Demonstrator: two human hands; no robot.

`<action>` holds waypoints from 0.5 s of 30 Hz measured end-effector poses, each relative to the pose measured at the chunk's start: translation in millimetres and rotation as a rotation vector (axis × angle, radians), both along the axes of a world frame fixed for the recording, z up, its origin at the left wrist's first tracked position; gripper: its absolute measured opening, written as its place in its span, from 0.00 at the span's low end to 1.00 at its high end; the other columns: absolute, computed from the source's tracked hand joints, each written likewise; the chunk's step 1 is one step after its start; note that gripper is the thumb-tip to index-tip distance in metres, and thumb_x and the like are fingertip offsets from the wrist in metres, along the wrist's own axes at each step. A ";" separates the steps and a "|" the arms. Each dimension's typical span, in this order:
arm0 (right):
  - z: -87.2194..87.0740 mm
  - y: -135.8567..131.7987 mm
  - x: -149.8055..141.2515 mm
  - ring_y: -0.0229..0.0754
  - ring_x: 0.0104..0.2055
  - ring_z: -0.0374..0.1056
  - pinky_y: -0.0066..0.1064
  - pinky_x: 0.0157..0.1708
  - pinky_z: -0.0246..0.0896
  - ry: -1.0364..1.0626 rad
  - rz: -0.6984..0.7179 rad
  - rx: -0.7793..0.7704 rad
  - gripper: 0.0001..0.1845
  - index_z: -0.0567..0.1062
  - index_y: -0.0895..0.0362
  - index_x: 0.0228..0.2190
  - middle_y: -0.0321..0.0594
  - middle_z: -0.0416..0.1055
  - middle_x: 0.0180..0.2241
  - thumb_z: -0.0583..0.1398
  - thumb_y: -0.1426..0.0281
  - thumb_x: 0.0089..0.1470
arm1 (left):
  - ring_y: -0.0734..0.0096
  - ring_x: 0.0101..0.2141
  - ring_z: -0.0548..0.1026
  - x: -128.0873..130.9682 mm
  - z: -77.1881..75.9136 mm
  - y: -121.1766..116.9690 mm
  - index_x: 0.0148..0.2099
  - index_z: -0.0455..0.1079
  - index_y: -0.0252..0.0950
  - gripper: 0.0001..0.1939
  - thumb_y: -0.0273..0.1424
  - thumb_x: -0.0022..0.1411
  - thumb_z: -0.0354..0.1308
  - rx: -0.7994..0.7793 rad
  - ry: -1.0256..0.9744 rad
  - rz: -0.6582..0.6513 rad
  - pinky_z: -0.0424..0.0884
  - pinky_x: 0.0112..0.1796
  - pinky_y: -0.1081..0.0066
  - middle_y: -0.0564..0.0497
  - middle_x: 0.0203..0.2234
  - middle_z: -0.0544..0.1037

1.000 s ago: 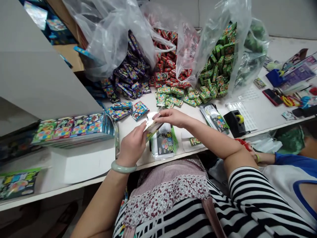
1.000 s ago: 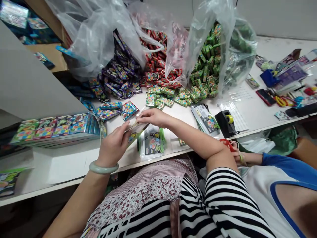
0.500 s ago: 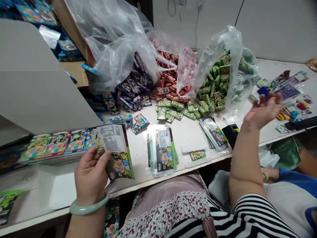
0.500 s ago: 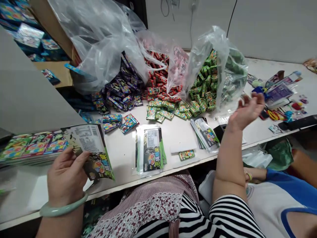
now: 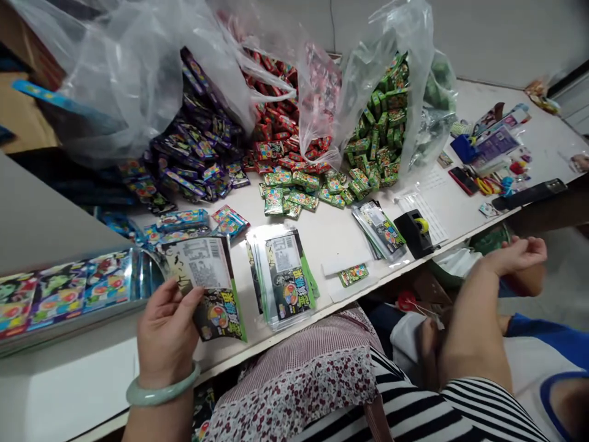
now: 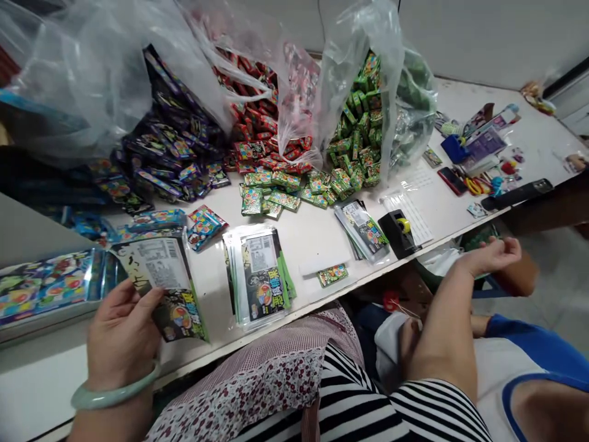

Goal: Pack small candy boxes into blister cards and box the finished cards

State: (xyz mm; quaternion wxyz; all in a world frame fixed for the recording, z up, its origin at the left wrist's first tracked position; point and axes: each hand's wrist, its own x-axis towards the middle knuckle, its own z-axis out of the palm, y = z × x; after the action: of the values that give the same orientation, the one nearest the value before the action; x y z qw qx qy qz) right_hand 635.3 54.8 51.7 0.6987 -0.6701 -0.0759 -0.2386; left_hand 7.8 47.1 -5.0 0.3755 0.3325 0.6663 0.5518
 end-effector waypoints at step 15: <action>-22.6 -42.0 27.9 0.39 0.35 0.77 0.25 0.14 0.58 0.243 -0.160 -0.057 0.15 0.54 0.49 0.23 0.37 0.67 0.36 0.47 0.82 0.48 | 0.55 0.55 0.72 10.4 0.0 6.7 0.46 0.70 0.51 0.13 0.40 0.58 0.63 -0.054 -0.007 -0.064 0.83 0.37 0.70 0.70 0.38 0.83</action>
State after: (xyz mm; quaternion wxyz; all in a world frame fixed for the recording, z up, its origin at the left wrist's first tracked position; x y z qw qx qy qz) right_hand 663.1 12.8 29.1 0.6622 -0.7175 0.0563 -0.2087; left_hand 18.2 53.8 -5.0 0.4040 0.3413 0.6688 0.5225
